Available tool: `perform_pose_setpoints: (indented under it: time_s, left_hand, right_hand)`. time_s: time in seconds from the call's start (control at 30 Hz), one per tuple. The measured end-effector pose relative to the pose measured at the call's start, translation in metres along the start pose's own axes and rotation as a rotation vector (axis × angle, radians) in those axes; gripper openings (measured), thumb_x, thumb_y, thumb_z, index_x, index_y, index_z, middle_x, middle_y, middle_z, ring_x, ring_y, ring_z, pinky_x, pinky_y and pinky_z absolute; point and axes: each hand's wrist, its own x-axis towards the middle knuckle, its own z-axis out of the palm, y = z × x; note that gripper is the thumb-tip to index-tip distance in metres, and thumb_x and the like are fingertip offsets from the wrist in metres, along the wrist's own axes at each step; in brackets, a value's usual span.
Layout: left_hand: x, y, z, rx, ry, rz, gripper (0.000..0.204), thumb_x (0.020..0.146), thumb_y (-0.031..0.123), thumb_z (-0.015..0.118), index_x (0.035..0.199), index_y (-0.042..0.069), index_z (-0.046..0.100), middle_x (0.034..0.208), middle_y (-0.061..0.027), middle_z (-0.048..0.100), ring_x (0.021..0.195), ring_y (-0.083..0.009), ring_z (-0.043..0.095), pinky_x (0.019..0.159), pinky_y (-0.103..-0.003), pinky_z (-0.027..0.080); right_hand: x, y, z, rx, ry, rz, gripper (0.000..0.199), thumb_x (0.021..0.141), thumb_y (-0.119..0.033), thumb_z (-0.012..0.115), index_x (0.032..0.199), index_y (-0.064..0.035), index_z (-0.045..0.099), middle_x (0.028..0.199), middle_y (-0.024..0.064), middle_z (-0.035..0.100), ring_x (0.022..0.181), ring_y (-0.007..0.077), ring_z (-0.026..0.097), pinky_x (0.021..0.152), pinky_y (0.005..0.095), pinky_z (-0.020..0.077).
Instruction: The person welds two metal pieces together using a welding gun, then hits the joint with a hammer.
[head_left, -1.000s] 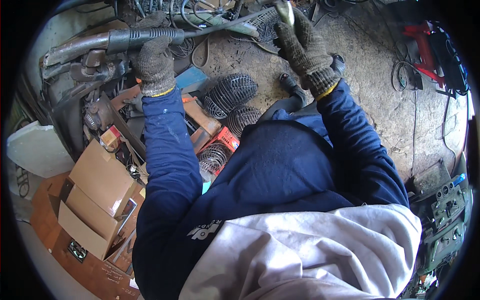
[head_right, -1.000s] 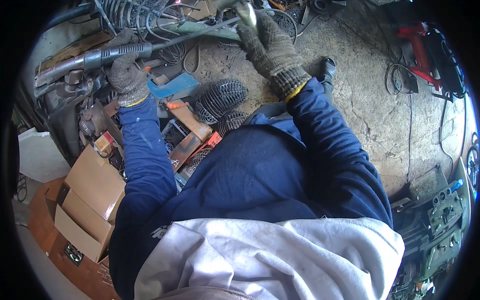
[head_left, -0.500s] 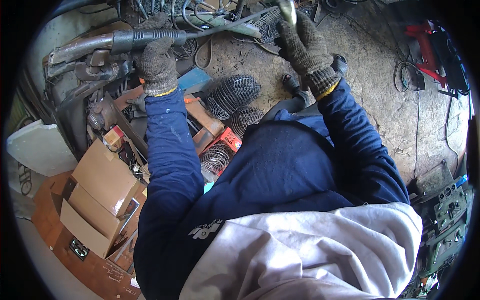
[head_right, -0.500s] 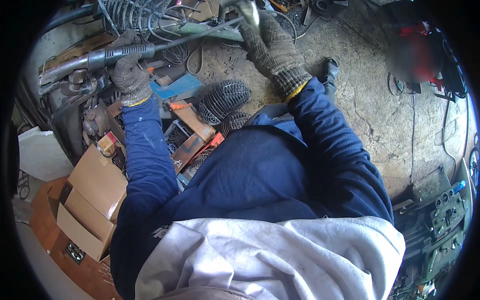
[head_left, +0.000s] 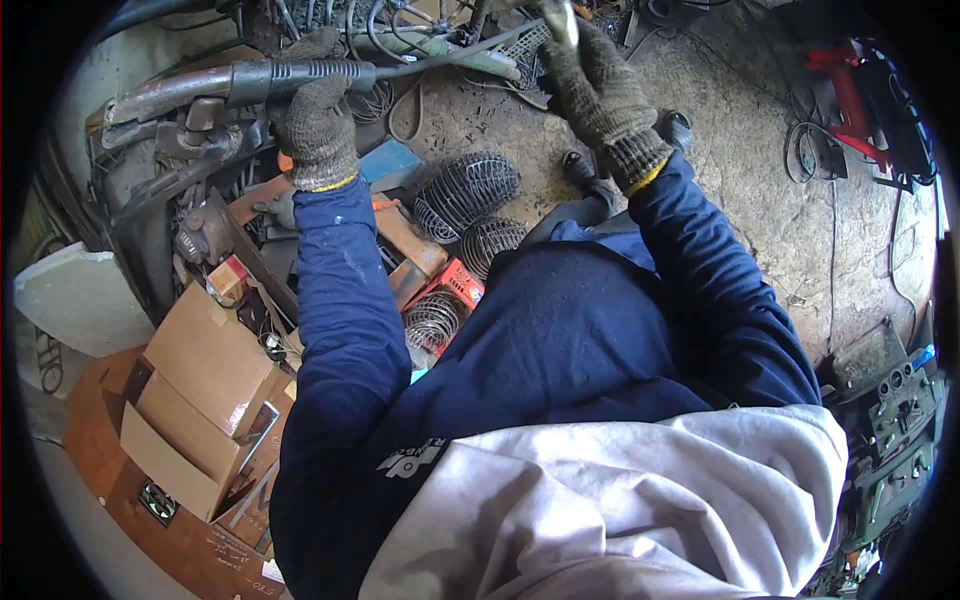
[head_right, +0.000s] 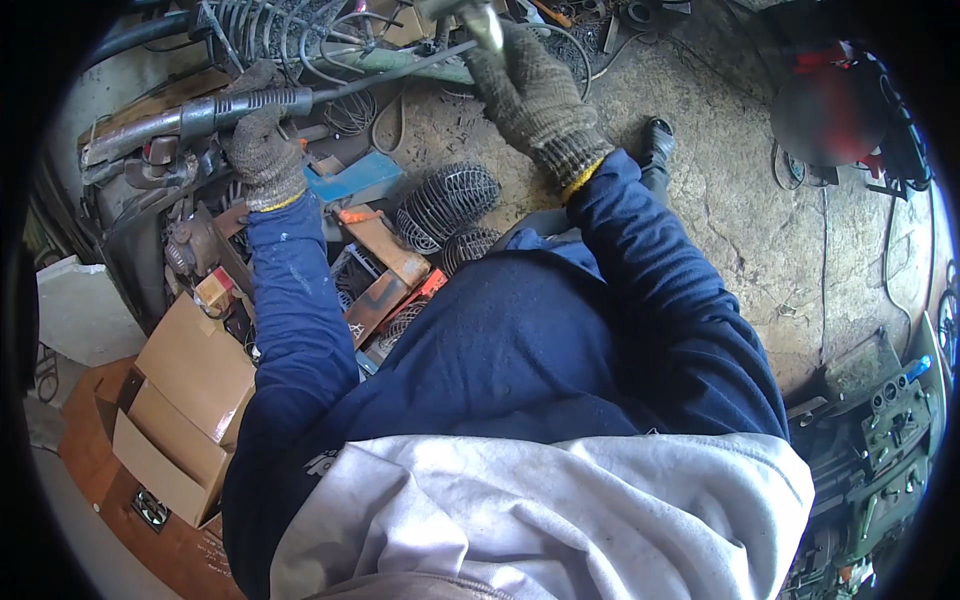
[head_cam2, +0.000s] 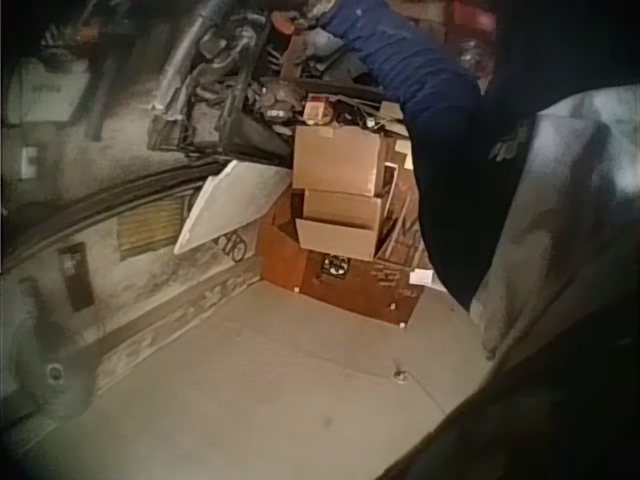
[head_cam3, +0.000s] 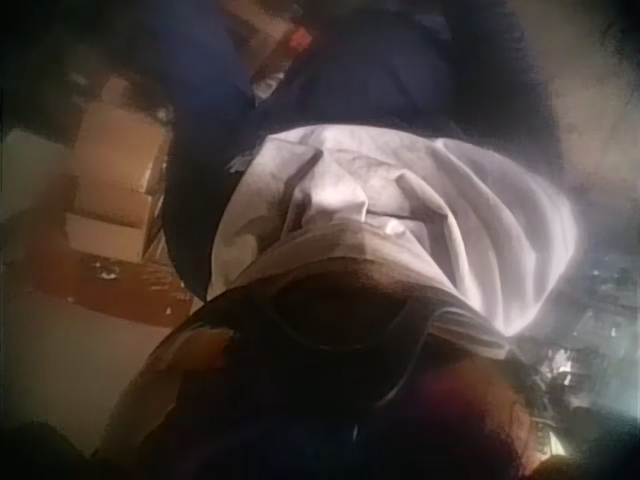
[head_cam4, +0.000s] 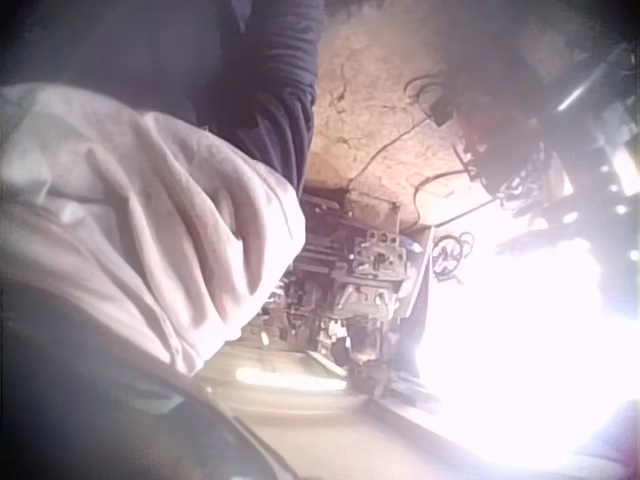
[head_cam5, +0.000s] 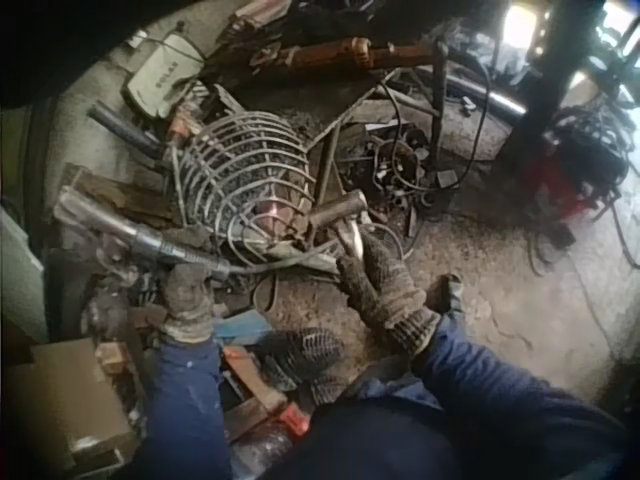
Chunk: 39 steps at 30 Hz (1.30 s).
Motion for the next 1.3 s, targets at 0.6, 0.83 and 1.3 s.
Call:
perform_pose_setpoints:
  time_s: [0.6,0.83,1.3]
  left_hand:
    - [0.0,-0.019,-0.025,0.22,-0.057,0.163,0.039,0.064,-0.01,0.069,0.101,0.001,0.063,0.105,-0.0141,0.068,0.094,-0.023,0.068,0.083,-0.034,0.057]
    - [-0.003,-0.007,-0.011,-0.06,-0.032,0.014,0.039,0.066,-0.012,0.068,0.102,0.002,0.064,0.108,-0.0155,0.067,0.096,-0.0251,0.067,0.084,-0.038,0.057]
    - [0.0,-0.007,-0.008,-0.119,-0.009,-0.066,0.048,0.062,-0.006,0.065,0.109,-0.002,0.062,0.11,-0.0158,0.067,0.093,-0.0267,0.067,0.084,-0.037,0.057]
  right_hand:
    - [0.001,0.006,0.004,0.079,-0.031,-0.012,0.055,0.096,-0.035,0.063,0.141,-0.0092,0.045,0.108,0.007,0.063,0.09,0.0131,0.062,0.075,0.0279,0.0538]
    - [-0.001,0.002,0.004,0.092,-0.027,0.004,0.055,0.095,-0.034,0.064,0.141,-0.0101,0.045,0.107,0.0065,0.065,0.084,0.0148,0.064,0.072,0.0289,0.0548]
    - [-0.046,0.033,-0.043,0.172,0.13,0.469,0.053,0.095,-0.038,0.062,0.137,-0.0101,0.047,0.098,0.0034,0.063,0.082,0.0111,0.061,0.065,0.0265,0.0528]
